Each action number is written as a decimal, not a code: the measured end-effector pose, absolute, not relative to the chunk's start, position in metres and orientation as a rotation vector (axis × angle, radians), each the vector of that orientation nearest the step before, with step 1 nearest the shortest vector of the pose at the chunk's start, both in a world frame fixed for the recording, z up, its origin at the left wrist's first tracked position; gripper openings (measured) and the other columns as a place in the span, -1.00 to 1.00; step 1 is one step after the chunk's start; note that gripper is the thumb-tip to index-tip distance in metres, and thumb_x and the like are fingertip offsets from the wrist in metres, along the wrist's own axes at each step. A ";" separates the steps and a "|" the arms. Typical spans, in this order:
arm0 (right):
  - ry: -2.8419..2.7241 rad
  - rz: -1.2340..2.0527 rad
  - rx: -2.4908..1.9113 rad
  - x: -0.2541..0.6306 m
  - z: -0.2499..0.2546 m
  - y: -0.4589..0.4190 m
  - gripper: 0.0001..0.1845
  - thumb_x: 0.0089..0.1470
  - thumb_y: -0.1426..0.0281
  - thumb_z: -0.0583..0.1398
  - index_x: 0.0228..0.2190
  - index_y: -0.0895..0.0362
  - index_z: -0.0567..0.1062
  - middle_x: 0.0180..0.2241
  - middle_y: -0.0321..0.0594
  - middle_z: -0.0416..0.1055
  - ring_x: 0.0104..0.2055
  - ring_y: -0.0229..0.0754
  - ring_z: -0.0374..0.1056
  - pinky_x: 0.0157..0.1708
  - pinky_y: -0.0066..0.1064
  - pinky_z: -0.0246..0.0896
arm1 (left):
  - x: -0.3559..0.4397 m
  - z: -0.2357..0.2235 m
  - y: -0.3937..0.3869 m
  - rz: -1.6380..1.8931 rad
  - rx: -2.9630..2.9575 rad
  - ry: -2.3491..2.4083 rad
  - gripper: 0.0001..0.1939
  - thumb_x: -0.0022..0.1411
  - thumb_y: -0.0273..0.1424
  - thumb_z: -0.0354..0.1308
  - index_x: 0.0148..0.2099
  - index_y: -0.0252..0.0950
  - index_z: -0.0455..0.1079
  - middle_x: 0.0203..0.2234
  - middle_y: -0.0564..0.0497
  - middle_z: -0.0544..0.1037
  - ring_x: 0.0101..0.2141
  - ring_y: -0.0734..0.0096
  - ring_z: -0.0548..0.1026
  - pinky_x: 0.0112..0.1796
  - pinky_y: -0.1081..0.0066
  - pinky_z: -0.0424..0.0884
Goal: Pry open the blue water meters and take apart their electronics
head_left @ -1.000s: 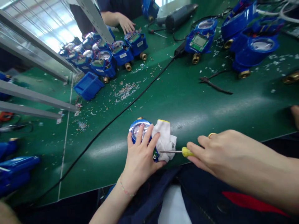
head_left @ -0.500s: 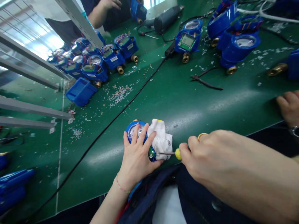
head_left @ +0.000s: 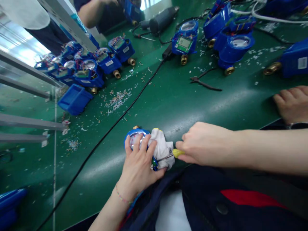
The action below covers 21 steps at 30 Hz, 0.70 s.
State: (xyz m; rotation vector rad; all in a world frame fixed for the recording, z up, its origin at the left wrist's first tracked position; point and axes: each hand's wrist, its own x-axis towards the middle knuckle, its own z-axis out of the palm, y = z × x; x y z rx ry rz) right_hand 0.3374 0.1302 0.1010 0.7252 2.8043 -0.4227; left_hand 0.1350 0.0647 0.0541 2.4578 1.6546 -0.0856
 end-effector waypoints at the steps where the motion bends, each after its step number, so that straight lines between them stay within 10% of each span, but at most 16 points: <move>1: 2.799 -0.424 0.699 0.343 0.094 0.136 -0.78 0.10 0.28 0.20 -0.47 0.15 0.51 -0.62 -0.25 0.37 -0.61 -0.22 0.27 -0.62 -0.42 -0.36 | 0.134 0.054 0.067 -0.069 2.473 1.599 -0.34 -0.03 -0.02 0.14 0.05 -0.31 0.31 0.11 -0.22 0.32 0.15 -0.09 0.19 0.18 -0.18 -0.19; 21: 3.053 -0.721 0.318 0.372 0.041 0.176 -0.65 0.32 0.25 -0.05 -0.30 0.19 0.42 -0.53 -0.29 0.24 -0.56 -0.26 0.11 -0.55 -0.34 -0.17 | 0.122 0.021 0.076 0.620 2.470 1.367 -0.51 0.10 -0.03 0.11 -0.10 -0.32 0.44 -0.10 -0.03 0.56 -0.04 0.21 0.48 0.26 0.23 -0.21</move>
